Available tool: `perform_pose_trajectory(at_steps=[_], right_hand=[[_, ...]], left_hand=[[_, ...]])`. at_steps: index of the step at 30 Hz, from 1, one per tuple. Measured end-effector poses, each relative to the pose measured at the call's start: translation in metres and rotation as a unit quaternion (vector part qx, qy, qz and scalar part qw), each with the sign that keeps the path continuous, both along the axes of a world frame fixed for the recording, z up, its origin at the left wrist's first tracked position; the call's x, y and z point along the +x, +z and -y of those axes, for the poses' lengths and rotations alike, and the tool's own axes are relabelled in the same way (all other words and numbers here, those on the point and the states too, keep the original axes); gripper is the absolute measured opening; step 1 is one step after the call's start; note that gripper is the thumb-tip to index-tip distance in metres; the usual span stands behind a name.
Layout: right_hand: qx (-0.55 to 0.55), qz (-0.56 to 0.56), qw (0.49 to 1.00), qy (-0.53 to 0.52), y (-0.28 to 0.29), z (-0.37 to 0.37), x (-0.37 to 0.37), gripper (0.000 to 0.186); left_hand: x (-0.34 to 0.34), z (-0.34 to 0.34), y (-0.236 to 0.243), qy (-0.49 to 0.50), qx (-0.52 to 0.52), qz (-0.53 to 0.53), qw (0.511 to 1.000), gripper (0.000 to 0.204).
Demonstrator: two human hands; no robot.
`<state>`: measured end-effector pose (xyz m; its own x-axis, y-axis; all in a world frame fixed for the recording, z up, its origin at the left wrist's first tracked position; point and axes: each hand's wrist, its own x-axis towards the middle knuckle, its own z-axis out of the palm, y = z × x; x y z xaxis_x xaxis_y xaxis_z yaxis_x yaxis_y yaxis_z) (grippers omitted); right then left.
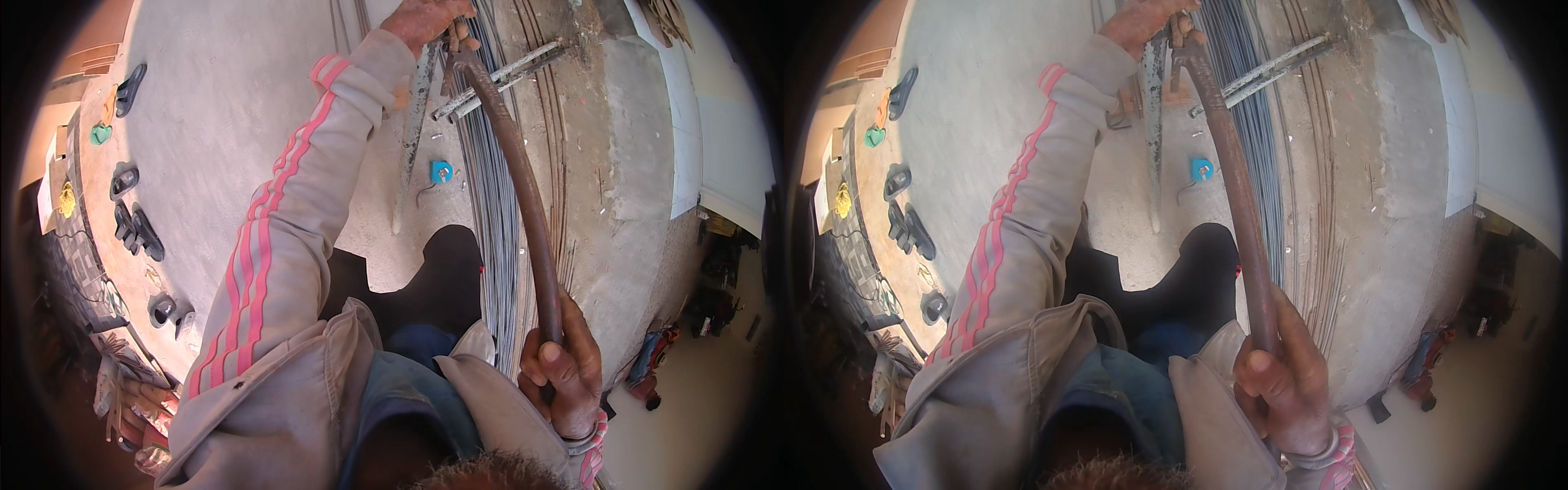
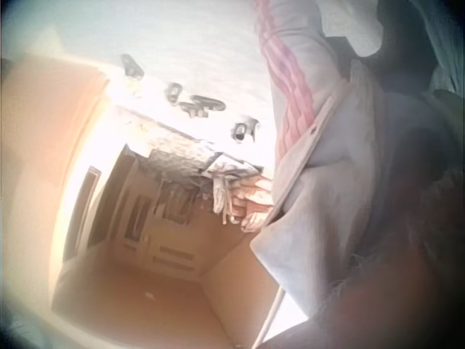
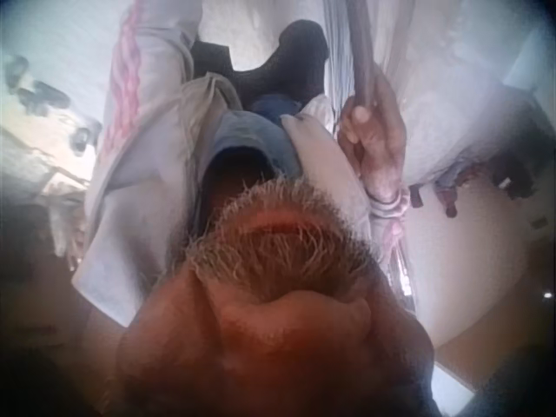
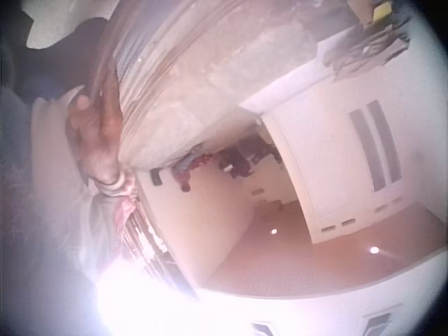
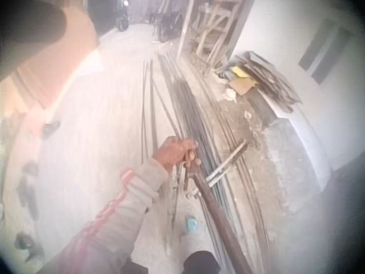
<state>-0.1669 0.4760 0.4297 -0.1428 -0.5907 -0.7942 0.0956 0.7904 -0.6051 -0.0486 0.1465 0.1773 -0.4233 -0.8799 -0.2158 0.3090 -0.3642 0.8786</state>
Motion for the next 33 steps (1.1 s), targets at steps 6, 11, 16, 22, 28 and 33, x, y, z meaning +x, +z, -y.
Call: perform_pose_trajectory(at_steps=[6,11,16,22,28,33], right_hand=[[-0.077,0.053,0.995,-0.044,-0.055,-0.036,-0.006,0.087],[-0.118,0.110,0.985,-0.057,-0.035,-0.043,-0.007,0.074],[-0.064,0.168,0.984,0.008,-0.016,-0.024,-0.009,0.066],[0.075,0.163,0.984,0.020,0.062,-0.113,-0.001,0.043],[0.124,-0.017,0.992,0.024,0.102,-0.146,0.023,0.037],[0.151,-0.093,0.982,0.061,0.130,-0.128,0.017,0.039]], left_hand=[[-0.001,-0.006,0.017,-0.033,-0.036,0.006,0.999,0.025],[-0.001,-0.014,0.026,-0.077,0.018,0.042,0.996,0.023],[0.023,-0.005,0.021,-0.013,0.061,0.058,0.996,0.028],[0.065,-0.009,0.015,-0.009,0.071,0.045,0.996,0.035],[0.062,-0.015,0.008,0.040,0.112,0.051,0.992,0.036],[0.063,-0.019,0.007,0.046,0.109,0.048,0.992,0.039]])
